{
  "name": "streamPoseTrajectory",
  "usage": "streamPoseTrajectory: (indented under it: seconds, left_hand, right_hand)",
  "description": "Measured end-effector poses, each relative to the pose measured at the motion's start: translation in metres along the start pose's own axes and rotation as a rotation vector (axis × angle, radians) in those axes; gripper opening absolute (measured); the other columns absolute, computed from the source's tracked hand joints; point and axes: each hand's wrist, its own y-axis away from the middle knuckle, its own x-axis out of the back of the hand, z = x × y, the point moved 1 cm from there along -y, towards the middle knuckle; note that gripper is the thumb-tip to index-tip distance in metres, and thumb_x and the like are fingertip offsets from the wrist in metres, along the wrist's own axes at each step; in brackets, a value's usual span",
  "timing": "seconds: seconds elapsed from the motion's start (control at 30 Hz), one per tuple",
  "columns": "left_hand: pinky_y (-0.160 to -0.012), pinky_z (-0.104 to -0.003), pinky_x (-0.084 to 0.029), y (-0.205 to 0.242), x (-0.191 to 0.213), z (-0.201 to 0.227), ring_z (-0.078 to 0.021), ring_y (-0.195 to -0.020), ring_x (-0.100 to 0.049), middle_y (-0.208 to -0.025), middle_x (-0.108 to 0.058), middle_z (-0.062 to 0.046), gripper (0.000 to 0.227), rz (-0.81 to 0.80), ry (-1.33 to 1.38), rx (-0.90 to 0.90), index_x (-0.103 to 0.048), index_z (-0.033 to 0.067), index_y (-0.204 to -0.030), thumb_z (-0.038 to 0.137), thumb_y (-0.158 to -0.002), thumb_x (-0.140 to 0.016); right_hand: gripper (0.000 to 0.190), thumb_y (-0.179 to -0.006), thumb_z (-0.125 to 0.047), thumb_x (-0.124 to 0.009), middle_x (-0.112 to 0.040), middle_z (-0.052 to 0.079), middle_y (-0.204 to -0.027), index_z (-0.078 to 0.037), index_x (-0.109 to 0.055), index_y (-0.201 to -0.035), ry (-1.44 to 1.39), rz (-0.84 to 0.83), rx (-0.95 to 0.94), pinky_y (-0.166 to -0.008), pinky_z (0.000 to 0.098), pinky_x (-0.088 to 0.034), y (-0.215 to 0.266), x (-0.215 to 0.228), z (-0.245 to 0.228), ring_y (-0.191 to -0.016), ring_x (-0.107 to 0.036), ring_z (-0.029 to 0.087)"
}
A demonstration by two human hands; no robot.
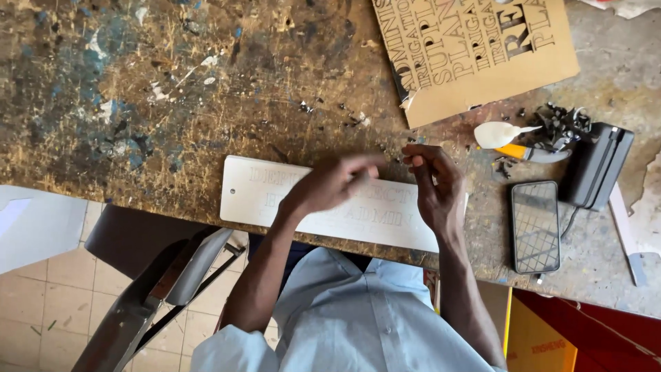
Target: The person is weeding excess vinyl from a sign board to reveal the lettering, using a small pick tool and their fingers.
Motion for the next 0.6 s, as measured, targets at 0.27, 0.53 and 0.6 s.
streamPoseTrajectory:
  seconds: [0.27, 0.53, 0.6]
  left_hand:
    - [-0.106, -0.042, -0.061, 0.053, 0.043, -0.015, -0.0260, -0.119, -0.075, -0.127, -0.077, -0.008, 0.030, 0.699, -0.335, -0.039, -0.072, 0.0125, -0.146, 0.015, -0.117, -0.069]
    - [-0.124, -0.055, -0.050, 0.103, 0.055, -0.012, -0.0377, -0.142, -0.065, -0.143, -0.070, -0.017, 0.028, 0.982, -0.393, 0.037, -0.069, 0.0057, -0.146, 0.008, -0.118, -0.062]
    - [-0.127, -0.057, -0.047, 0.105, 0.058, -0.007, -0.0411, -0.145, -0.062, -0.147, -0.068, -0.020, 0.031, 1.007, -0.392, 0.047, -0.066, 0.0034, -0.148, 0.004, -0.119, -0.059]
  right_hand:
    - [0.022, -0.105, 0.002, -0.081, -0.073, 0.022, -0.117, 0.001, -0.081, -0.127, 0.477, -0.064, 0.210, -0.083, 0.0493, -0.066, 0.000, -0.016, -0.007, -0.103, -0.074, 0.040]
    - [0.030, -0.104, -0.011, -0.080, -0.076, 0.016, -0.133, -0.014, -0.084, -0.134, 0.746, -0.292, 0.519, -0.107, 0.0491, -0.057, -0.006, -0.079, -0.031, -0.131, -0.068, 0.038]
    - [0.036, -0.104, -0.025, -0.082, -0.076, 0.021, -0.147, -0.016, -0.083, -0.139, 0.845, -0.393, 0.683, -0.123, 0.0561, -0.051, 0.002, -0.109, -0.057, -0.148, -0.063, 0.044]
